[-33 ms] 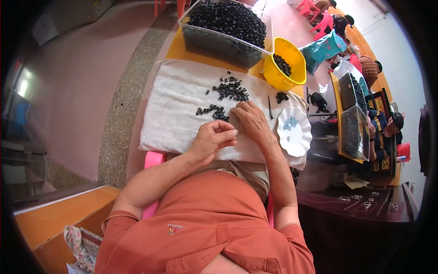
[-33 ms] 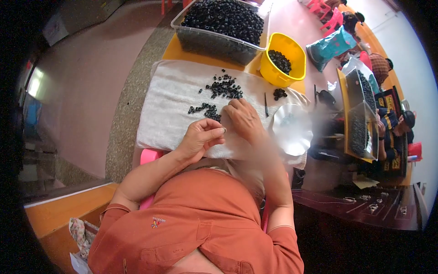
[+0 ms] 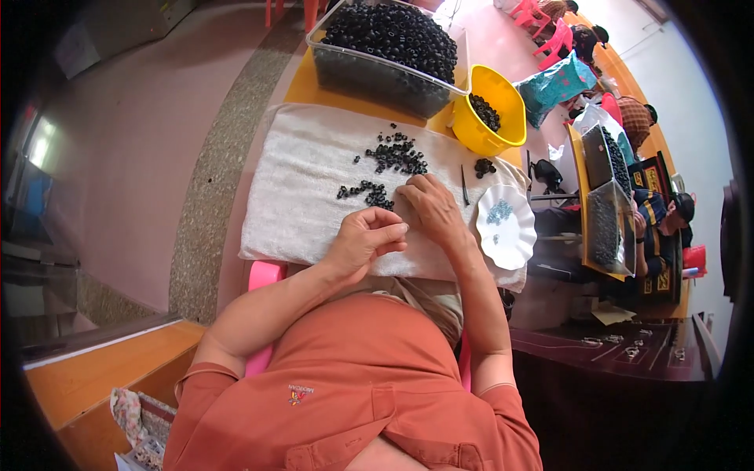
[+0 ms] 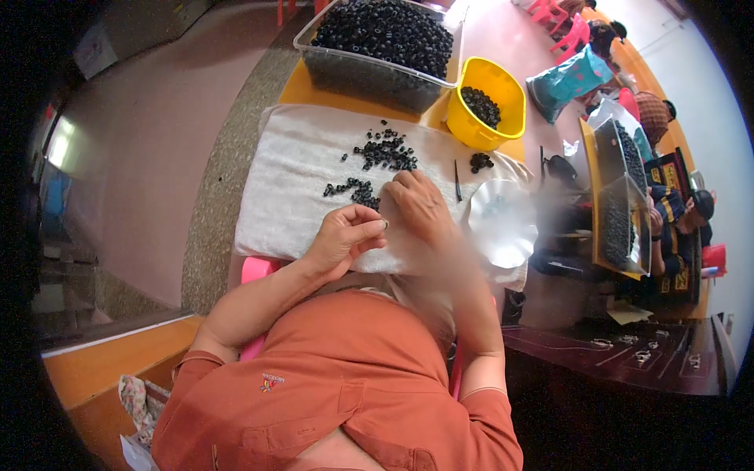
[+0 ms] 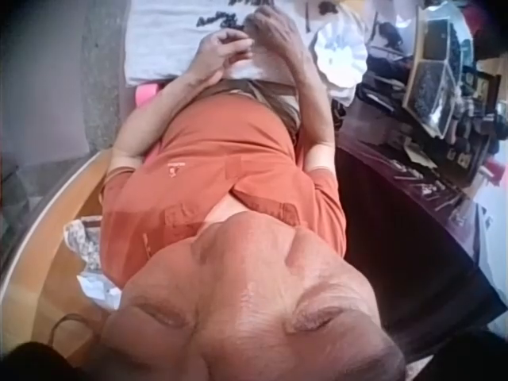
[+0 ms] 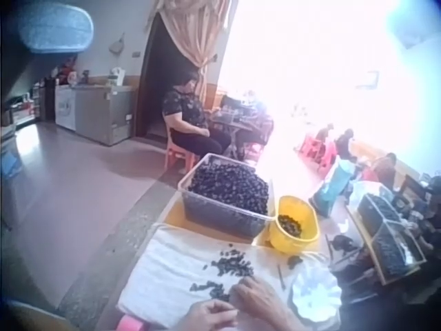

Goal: The recorder is picking small black parts from a pile on a white cloth and placing them into a plastic bag at a manual workstation.

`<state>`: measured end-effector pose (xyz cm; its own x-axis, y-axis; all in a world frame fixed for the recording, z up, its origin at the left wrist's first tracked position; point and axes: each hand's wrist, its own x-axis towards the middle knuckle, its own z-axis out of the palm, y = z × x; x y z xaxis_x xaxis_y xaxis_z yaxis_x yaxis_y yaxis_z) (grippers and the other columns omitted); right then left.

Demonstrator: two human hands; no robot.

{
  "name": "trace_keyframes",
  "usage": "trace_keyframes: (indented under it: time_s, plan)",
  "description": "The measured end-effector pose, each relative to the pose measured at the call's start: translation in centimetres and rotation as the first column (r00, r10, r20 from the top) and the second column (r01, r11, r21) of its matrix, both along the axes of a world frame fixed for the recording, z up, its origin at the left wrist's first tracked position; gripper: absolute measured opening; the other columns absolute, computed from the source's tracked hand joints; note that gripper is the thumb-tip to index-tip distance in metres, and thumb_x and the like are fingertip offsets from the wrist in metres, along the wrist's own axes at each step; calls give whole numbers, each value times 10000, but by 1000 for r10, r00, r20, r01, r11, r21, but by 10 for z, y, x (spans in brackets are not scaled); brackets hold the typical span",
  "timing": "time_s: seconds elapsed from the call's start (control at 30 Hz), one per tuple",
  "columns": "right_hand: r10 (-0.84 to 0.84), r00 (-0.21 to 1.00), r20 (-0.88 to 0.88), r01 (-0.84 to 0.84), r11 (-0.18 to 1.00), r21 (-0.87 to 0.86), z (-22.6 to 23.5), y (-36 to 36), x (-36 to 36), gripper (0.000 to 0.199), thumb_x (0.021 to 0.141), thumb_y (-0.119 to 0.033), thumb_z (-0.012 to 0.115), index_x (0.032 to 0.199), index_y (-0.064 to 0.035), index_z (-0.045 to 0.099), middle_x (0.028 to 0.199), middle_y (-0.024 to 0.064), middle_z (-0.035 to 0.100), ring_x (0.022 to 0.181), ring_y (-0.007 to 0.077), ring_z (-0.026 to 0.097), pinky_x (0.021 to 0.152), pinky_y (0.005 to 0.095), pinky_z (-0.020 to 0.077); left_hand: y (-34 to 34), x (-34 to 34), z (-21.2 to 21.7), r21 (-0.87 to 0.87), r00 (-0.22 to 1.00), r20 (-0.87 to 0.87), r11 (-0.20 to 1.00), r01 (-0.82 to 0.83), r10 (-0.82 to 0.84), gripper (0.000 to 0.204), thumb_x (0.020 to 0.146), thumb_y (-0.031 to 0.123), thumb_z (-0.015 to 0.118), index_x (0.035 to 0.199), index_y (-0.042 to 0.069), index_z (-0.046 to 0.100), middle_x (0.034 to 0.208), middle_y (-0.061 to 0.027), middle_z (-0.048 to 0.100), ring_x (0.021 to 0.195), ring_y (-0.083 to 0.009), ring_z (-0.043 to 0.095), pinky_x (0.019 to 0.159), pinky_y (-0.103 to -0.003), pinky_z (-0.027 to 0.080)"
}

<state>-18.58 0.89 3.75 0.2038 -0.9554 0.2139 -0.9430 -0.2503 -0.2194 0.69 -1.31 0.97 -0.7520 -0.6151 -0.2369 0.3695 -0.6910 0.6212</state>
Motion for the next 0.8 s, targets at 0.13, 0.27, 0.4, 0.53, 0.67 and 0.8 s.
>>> trace_keyframes:
  time_s: [0.13, 0.27, 0.4, 0.53, 0.67, 0.8]
  plan:
    - [-4, 998, 64, 8, 999, -52, -2, 7, 2, 301, 742, -71, 658, 1043, -54, 662, 997, 99, 607, 940, 282, 584, 831, 357, 484, 0, 0, 1, 20, 1000, 1, 1000, -15, 15, 100, 879, 40, 690, 951, 27, 622, 863, -34, 637, 772, -110, 628, 731, -268, 579]
    - [6, 808, 590, 0, 1000, -11, -14, 9, -12, 209, 849, -46, 644, 1056, -31, 665, 961, 87, 613, 890, 201, 600, 786, 298, 484, -1, 0, 2, 15, 999, -4, 999, -42, 42, 104, 884, 41, 682, 967, 28, 621, 880, -39, 647, 782, -114, 634, 739, -267, 577]
    - [-185, 380, 906, -181, 946, 269, 1, 20, -5, 152, 958, -76, 598, 1052, 23, 664, 969, 56, 632, 858, 122, 596, 775, 252, 486, -4, 1, 2, 11, 999, -14, 999, -49, 49, 107, 892, 43, 673, 983, 23, 620, 905, -45, 657, 786, -116, 640, 751, -265, 578]
    - [-248, 213, 945, -326, 894, 308, 9, 28, -1, 172, 934, -76, 632, 1044, 54, 650, 971, 76, 657, 866, 138, 635, 782, 263, 521, -4, 1, 4, -35, 999, -12, 999, -34, 33, 129, 889, 42, 674, 1003, 25, 615, 940, -66, 671, 853, -158, 670, 765, -275, 581]
    - [-293, 107, 950, -342, 886, 312, 3, 33, -9, 164, 904, -70, 668, 1010, 52, 647, 955, 91, 666, 859, 160, 660, 783, 284, 542, -2, 1, 6, -81, 1000, -9, 997, 8, -8, 139, 888, 49, 680, 1004, 14, 613, 950, -79, 674, 872, -169, 676, 767, -279, 584]
    - [-317, 16, 948, -363, 882, 301, 2, 34, -10, 170, 859, -58, 715, 973, 45, 644, 948, 96, 672, 836, 179, 675, 757, 297, 564, -1, 2, 8, -71, 999, -29, 997, 41, -44, 153, 884, 59, 691, 1007, 11, 613, 932, -74, 675, 842, -164, 678, 757, -275, 584]
